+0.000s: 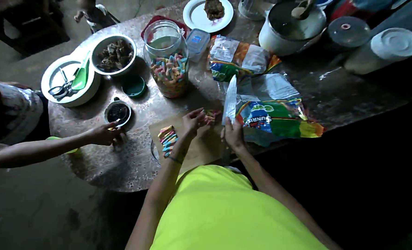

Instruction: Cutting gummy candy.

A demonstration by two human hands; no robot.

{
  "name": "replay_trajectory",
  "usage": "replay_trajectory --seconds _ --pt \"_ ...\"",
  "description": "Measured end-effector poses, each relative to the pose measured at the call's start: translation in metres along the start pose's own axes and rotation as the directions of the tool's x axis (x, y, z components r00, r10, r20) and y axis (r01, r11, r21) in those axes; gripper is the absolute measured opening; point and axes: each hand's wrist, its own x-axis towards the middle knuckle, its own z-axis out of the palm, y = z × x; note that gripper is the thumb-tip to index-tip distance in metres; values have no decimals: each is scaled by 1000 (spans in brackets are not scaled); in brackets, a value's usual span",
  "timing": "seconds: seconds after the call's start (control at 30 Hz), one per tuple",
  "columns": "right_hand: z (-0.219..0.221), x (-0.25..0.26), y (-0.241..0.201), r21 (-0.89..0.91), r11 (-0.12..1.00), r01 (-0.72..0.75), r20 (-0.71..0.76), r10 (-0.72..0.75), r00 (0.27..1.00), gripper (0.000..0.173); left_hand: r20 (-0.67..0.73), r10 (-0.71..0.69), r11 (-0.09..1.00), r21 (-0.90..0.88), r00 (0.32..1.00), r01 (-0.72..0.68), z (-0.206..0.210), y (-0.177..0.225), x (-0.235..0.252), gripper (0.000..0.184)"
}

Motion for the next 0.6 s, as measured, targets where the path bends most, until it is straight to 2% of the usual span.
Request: replay_trajectory --seconds 0.1,0.23,0.43,0.6 --pt "-22 9 5 5 997 80 -64 -79 995 38 10 163 955 250 987 -160 -8 -9 -2 35" --pt "-31 9 8 37 997 70 -73 -67 995 36 126 415 695 596 901 -403 12 -26 17 23" --pt "-21 -3 24 58 996 63 -49 -60 997 34 147 479 540 728 866 -422 20 -44 45 30" --pt "-20 -4 38 42 996 83 -55 -81 995 34 79 491 578 716 868 -392 -8 -52 40 26"
